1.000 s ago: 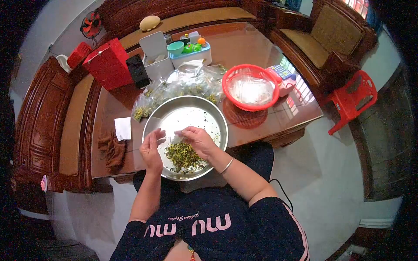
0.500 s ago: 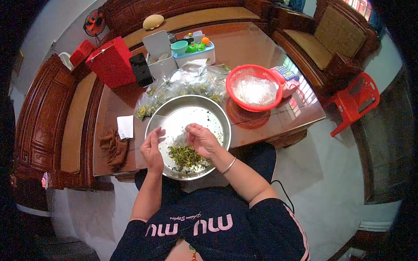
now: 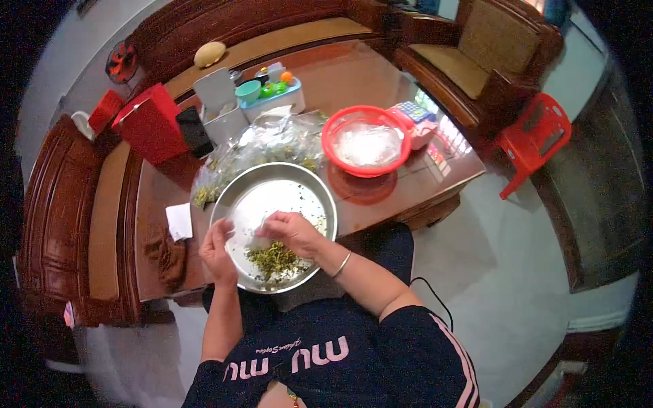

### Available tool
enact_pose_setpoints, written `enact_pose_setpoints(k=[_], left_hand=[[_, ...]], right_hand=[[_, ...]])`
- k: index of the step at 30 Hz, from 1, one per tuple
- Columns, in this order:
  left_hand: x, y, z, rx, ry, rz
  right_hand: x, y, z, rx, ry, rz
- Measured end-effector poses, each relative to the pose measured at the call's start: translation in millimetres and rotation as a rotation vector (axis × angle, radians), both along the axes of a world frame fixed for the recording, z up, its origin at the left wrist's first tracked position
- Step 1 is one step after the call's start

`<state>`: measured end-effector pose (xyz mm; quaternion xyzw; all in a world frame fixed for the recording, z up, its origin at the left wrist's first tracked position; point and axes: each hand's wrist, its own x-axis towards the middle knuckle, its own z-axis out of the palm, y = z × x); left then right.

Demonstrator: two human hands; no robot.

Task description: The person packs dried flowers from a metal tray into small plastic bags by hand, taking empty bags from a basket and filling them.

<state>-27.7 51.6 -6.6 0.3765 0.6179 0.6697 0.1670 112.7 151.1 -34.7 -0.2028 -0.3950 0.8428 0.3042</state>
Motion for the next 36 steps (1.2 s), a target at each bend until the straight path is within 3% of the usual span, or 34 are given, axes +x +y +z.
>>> enact_pose_setpoints(k=[5,7,10,14,15,17,18,22,23,27,28,30,32,34,36], left_hand=[[-9.8,-7.0,-1.5,0.064,-0.082,-0.031],[-13.9,-13.0,0.0,0.111,-0.135,-0.024],[-34.0,-35.6,-9.7,0.072,-0.167,0.031],[-66.6,-72.5,-39.7,0.014,-0.154,0.254],[-68.8,-82.1,-43.0,0.014,-0.156,0.254],[-72.0,-100.2,-48.6,-0.098,-0.098,0.392],[-75.3,-109.9,-55.5,-0.097,-0.101,0.397],[-90.6,-141.8,-107.7,-0.226,0.059,0.435],[-91.0,-147.0,-120.3,-0.226,0.052,0.448],[-85.9,-159.6,-167.7,-0.651,0.562,0.482],[-82.8,-160.0,-171.5,-0.654,0.549,0.495],[-77.2,-156.1,-177.2,-0.772,0.804,0.503],[-72.7,-151.1,-180.8,-0.890,1.055,0.497],[-74.0,-151.3,-184.8,-0.898,1.027,0.509],[-80.5,-152.0,-187.6,-0.897,1.007,0.509]], right_hand=[[16.7,23.8,13.6,0.007,-0.032,-0.090],[35.9,43.2,26.4,0.188,-0.193,-0.335],[70.7,93.9,17.3,0.236,-0.139,-0.604],[112.3,158.6,9.2,0.540,-0.335,-0.951],[119.9,168.6,8.2,0.541,-0.337,-0.950],[131.0,181.1,8.2,0.588,-0.671,-0.863],[135.2,182.7,6.5,0.591,-0.671,-0.857],[134.8,183.7,0.4,0.978,-1.147,-0.914],[129.7,181.4,1.7,0.989,-1.143,-0.902],[108.8,160.8,14.2,1.398,-0.950,-1.110],[98.1,150.7,20.2,1.274,-0.815,-0.965],[70.9,117.0,39.9,0.995,-0.642,-0.662],[48.3,96.7,42.3,0.886,-0.784,-0.227],[29.6,91.9,16.2,1.620,-0.647,-0.085],[9.8,95.8,14.5,1.645,-0.623,-0.171]])
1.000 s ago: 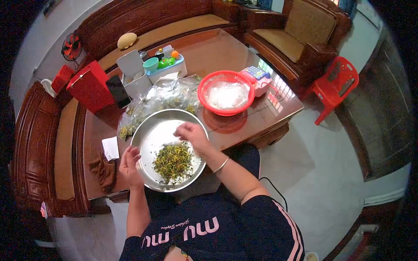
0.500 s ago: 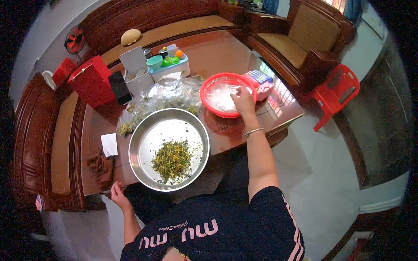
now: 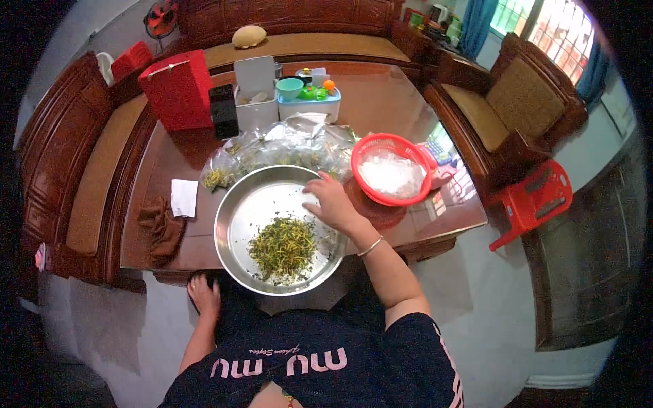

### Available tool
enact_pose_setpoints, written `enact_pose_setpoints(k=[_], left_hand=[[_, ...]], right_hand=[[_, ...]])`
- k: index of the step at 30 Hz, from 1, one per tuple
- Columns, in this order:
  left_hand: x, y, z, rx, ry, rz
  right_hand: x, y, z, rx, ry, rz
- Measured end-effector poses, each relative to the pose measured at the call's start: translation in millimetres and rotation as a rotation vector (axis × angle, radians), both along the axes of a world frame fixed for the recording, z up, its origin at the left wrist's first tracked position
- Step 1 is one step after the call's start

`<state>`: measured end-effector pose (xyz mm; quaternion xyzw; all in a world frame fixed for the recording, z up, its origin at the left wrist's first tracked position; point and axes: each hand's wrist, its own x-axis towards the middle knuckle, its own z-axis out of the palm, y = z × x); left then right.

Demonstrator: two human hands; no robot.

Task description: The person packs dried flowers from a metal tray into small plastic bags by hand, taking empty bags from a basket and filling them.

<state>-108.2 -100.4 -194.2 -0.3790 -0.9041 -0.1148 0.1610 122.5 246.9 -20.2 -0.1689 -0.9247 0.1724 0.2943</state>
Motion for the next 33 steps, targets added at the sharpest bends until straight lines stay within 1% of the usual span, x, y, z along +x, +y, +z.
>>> enact_pose_setpoints(k=[1,3,4,6,7,11,12,16,17,21,22,26,27,31,32,33], left_hand=[[-1.6,0.2,-1.0,0.003,-0.009,0.001],[0.3,2.6,2.1,0.017,-0.019,0.009],[1.8,3.9,5.6,0.026,-0.022,0.005],[2.7,6.2,10.4,0.048,-0.024,-0.005],[2.5,7.2,11.1,0.057,-0.028,0.004],[1.6,8.2,13.3,0.064,-0.040,-0.001],[1.0,8.5,14.0,0.070,-0.042,0.010],[-0.9,10.3,16.4,0.030,-0.068,0.033],[-1.7,10.4,16.1,0.030,-0.071,0.037],[-4.1,12.1,15.8,-0.021,-0.094,0.070],[-3.4,12.0,16.2,-0.021,-0.098,0.070],[-2.7,12.2,22.3,0.012,-0.093,0.044],[-3.2,11.3,22.0,0.013,-0.090,0.039],[-4.4,0.2,15.6,0.592,-0.390,0.090],[-3.1,-0.5,20.5,0.592,-0.382,0.080],[-0.1,-0.6,31.3,0.675,-0.399,0.072]], right_hand=[[-7.8,4.3,-0.4,0.038,0.068,-0.043],[-22.7,25.8,-8.1,-0.174,0.075,-0.173],[-30.6,33.6,-7.4,-0.168,0.069,-0.164],[-45.6,47.8,-6.1,-0.252,0.034,-0.369],[-52.0,56.5,-10.3,-0.243,0.031,-0.361],[-76.1,95.8,-43.0,-0.415,-0.037,-0.473],[-81.5,100.6,-47.5,-0.409,-0.039,-0.463],[-95.0,108.8,-63.9,-0.486,0.073,-0.493],[-96.4,108.4,-61.6,-0.485,0.069,-0.490],[-96.0,108.9,-50.0,-0.248,0.049,-0.583],[-93.3,107.1,-45.3,-0.247,0.045,-0.583],[-77.4,95.3,-18.3,-0.337,0.343,-0.524],[-72.9,88.6,-10.1,-0.336,0.347,-0.529],[-44.9,37.8,18.2,-0.771,0.484,-0.300],[-38.0,22.3,25.2,-0.810,0.465,-0.262],[-31.2,5.0,33.2,-0.845,0.451,-0.226]])
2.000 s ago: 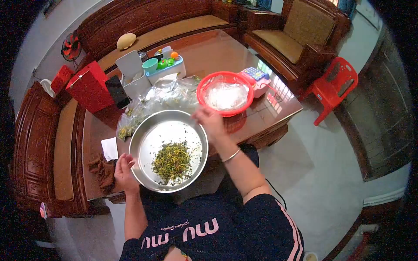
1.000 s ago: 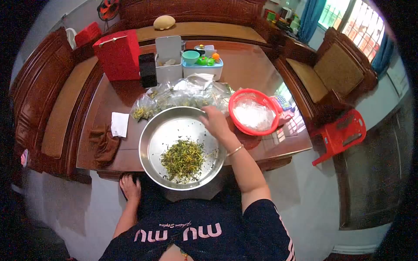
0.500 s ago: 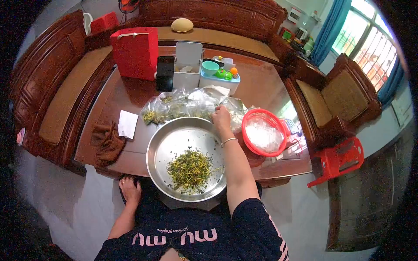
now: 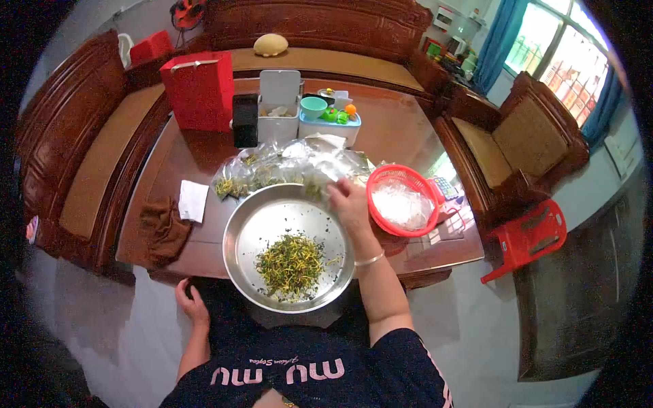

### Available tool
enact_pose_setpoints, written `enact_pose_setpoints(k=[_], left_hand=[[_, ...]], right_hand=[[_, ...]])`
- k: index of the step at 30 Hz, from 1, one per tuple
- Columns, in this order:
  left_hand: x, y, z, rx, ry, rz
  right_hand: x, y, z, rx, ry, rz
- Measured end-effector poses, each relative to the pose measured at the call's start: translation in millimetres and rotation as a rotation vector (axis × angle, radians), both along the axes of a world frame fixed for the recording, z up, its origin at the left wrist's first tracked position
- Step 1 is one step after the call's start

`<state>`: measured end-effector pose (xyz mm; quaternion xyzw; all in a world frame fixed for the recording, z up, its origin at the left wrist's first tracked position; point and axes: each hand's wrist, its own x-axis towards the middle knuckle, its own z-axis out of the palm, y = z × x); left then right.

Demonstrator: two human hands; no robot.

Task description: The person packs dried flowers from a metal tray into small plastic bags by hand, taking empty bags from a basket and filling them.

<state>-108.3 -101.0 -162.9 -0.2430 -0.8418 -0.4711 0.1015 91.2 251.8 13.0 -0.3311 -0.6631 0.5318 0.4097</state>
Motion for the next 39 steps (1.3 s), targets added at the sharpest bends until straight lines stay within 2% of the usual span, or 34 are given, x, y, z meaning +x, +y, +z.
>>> enact_pose_setpoints(k=[1,3,4,5,6,7,8,10,13,14,18,19,23,29,34,38,39], left_hand=[[4.1,1.7,15.5,0.085,-0.012,-0.003],[18.6,8.2,50.1,0.255,-0.049,-0.030],[29.8,18.3,79.9,0.322,-0.239,-0.186],[41.9,34.6,110.8,0.380,-0.431,-0.344],[54.5,52.2,131.1,0.380,-0.422,-0.375],[66.5,68.2,149.1,0.534,-0.686,-0.520],[71.3,78.1,159.6,0.676,-0.955,-0.663],[70.7,86.7,158.7,0.617,-0.961,-0.740],[71.0,95.6,145.4,0.480,-1.013,-0.867],[71.2,97.2,144.7,0.472,-1.005,-0.883],[75.1,102.0,142.2,0.152,-0.729,-0.944],[76.7,103.5,143.4,0.151,-0.723,-0.949],[80.1,108.5,149.7,-0.081,-0.344,-1.019],[72.4,109.8,147.2,-0.080,-0.403,-0.998],[77.3,108.6,157.3,-0.140,-0.302,-1.006],[88.8,116.7,157.3,0.249,0.283,-0.521],[89.2,115.3,157.8,0.251,0.285,-0.522]], right_hand=[[5.5,-20.2,10.8,-0.004,-0.055,0.009],[13.5,-42.3,5.2,-0.041,0.063,0.199],[12.1,-55.0,2.8,-0.082,0.098,0.265],[13.1,-65.6,2.1,0.003,0.002,0.320],[11.2,-78.3,0.4,-0.038,0.049,0.418],[8.3,-91.0,-0.9,-0.077,0.101,0.518],[7.7,-100.8,2.0,-0.044,0.026,0.579],[7.6,-114.0,0.0,0.183,-0.013,0.599],[16.2,-120.8,-10.5,0.165,-0.044,0.601],[18.0,-119.3,-11.1,0.172,-0.036,0.588],[28.3,-111.6,-12.6,0.144,0.099,0.272],[31.6,-110.0,-10.9,0.148,0.103,0.267],[42.1,-102.6,-3.7,0.366,-0.222,0.529],[43.2,-106.1,-9.9,0.280,-0.150,0.582],[44.1,-107.9,-4.4,0.162,-0.188,0.723],[42.4,-110.5,-10.5,0.046,-0.165,0.644],[41.7,-111.3,-10.7,0.049,-0.164,0.643]])
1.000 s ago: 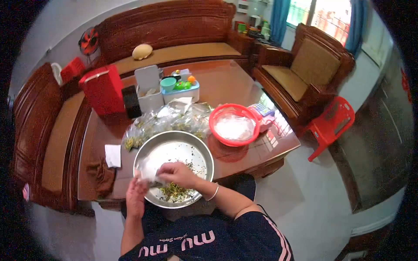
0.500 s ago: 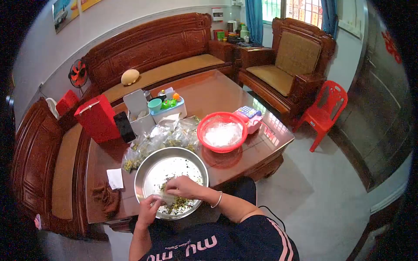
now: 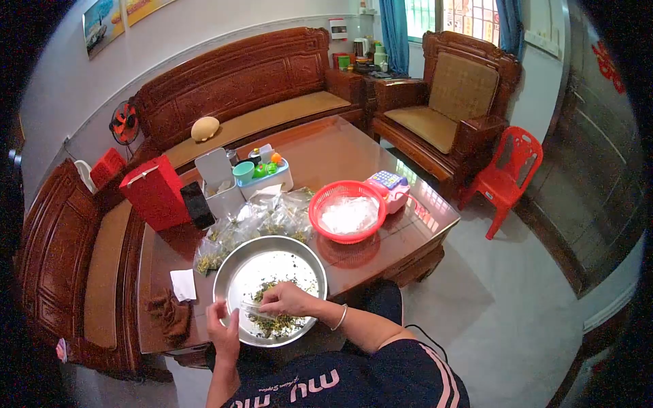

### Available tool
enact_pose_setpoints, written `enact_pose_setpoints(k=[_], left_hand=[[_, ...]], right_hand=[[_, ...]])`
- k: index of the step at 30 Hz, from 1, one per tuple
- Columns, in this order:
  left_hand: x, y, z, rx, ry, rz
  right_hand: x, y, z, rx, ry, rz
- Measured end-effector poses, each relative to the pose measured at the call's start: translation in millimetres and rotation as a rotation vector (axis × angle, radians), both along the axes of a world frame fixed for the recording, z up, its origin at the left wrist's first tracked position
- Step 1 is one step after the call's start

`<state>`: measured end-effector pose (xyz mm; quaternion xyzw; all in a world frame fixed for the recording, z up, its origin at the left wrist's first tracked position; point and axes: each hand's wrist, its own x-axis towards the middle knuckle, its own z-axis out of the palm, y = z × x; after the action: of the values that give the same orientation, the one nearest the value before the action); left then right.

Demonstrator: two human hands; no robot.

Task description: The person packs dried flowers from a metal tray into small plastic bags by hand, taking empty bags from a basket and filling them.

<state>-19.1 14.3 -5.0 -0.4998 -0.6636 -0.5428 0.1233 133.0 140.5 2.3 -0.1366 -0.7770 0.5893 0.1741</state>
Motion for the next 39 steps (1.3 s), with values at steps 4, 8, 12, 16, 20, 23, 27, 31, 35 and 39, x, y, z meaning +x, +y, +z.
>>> enact_pose_setpoints(k=[4,8,12,16,20,23,27,31,35,39], left_hand=[[3.6,-19.9,-0.2,-0.323,-0.471,-0.337],[17.6,-16.9,4.9,-0.385,-0.576,-0.366],[19.3,-12.4,8.3,-0.414,-0.601,-0.396],[18.6,-11.2,7.1,-0.417,-0.626,-0.419],[17.2,-11.1,3.7,-0.404,-0.724,-0.449],[17.8,-12.8,5.2,-0.382,-0.717,-0.441],[11.6,-14.0,-2.3,-0.383,-0.696,-0.430],[9.3,-13.9,-1.4,-0.395,-0.645,-0.412],[10.9,-16.4,8.2,-0.421,-0.552,-0.369],[7.0,-18.5,9.2,-0.511,-0.455,-0.363]], right_hand=[[-2.9,-4.8,-1.5,-0.082,0.037,-0.057],[-6.0,-11.3,-2.7,0.202,0.027,-0.023],[-6.4,-17.0,-2.9,0.353,0.037,-0.054],[-9.3,-23.3,-8.0,0.402,0.062,-0.096],[-12.3,-25.8,-12.2,0.382,0.100,-0.121],[-11.2,-27.4,-9.7,0.288,0.049,-0.099],[-13.9,-28.7,-16.0,0.137,0.063,-0.083],[-14.4,-26.1,-15.9,0.033,0.110,-0.116],[-11.3,-21.4,-10.9,0.060,0.160,-0.235],[-8.9,-17.3,-13.8,0.238,0.106,-0.333]])
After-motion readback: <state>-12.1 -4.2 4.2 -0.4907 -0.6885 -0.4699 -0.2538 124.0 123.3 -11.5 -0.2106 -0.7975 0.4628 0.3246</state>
